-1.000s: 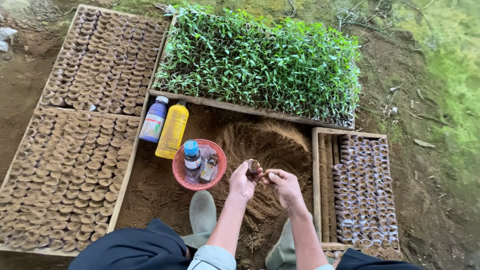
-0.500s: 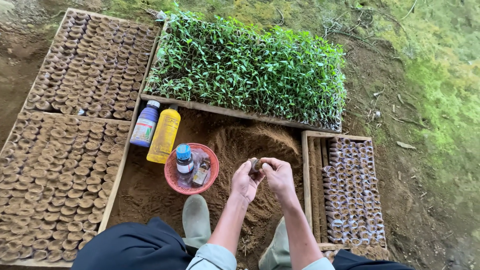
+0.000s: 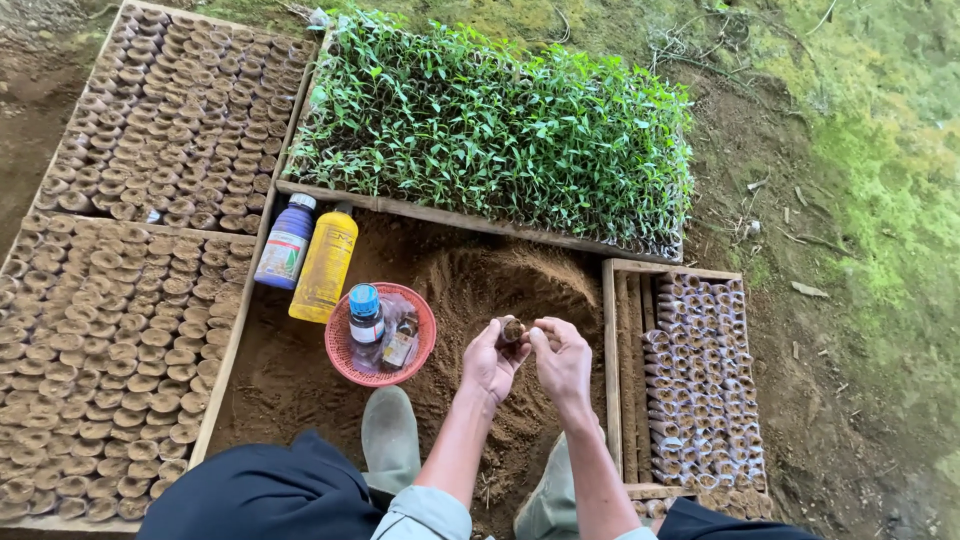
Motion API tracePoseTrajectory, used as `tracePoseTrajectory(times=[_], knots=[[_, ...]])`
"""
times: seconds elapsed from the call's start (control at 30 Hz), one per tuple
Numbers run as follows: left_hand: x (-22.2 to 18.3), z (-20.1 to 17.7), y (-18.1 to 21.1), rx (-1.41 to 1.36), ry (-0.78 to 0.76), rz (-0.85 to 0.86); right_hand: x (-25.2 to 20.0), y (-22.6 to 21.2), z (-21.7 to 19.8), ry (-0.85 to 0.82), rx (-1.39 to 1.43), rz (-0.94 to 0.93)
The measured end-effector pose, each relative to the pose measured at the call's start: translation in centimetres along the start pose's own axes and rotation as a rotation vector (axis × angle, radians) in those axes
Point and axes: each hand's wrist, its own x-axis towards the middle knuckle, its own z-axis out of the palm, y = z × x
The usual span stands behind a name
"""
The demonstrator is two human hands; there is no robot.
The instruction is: Filling small plastic bags with soil and placing them into seedling trays.
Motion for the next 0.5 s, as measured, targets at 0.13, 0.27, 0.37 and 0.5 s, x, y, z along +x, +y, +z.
tracePoseTrajectory(times=[0.13, 0.27, 0.37, 0.5], knots=[[-1.1, 0.6, 0.1, 0.038, -0.015, 0.011, 0.6, 1.0, 1.2, -0.031, 0.205, 0.123], [-2.4, 1.5, 0.7, 0.028, -0.051, 0.019, 0.5, 0.7, 2.1, -0.109, 0.047, 0.06], [-3.7, 2.0, 1.0, -0.01, -0.073, 0.02, 0.1, 1.2, 2.4, -0.103, -0.039, 0.019], [-3.0, 1.1, 0.6, 0.077, -0.197, 0.069, -0.3, 0.7, 2.0, -0.043, -0.21, -0.14]])
